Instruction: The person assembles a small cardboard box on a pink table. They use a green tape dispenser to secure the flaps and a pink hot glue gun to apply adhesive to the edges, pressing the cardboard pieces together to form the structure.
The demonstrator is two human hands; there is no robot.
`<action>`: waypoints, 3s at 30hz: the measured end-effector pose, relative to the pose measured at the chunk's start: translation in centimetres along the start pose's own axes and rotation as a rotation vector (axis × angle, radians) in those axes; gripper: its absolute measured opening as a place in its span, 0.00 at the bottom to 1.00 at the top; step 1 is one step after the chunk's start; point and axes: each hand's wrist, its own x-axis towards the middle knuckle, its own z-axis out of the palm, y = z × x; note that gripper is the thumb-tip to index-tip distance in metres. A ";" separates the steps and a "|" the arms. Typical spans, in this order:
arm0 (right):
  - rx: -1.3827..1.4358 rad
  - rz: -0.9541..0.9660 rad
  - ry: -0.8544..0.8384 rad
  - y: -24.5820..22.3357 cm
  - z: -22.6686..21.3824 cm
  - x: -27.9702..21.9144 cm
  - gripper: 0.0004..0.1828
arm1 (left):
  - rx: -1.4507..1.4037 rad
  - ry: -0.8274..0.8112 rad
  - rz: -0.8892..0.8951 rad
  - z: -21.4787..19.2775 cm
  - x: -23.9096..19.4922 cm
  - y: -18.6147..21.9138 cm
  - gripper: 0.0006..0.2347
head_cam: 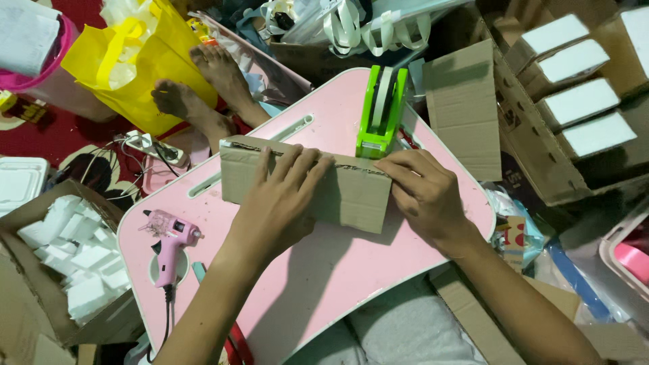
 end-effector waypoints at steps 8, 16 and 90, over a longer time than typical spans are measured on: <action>0.091 -0.106 0.078 0.2 0.4 -1.2 0.14 | 0.092 0.277 -0.011 0.8 -2.2 1.3 0.38; 0.158 -0.241 0.090 -0.2 0.1 -1.1 0.11 | 0.108 0.422 -0.053 2.8 -3.8 2.3 0.33; -0.449 0.420 -0.785 -6.5 -11.7 6.4 0.28 | -0.111 0.707 -0.248 6.1 -3.2 10.8 0.25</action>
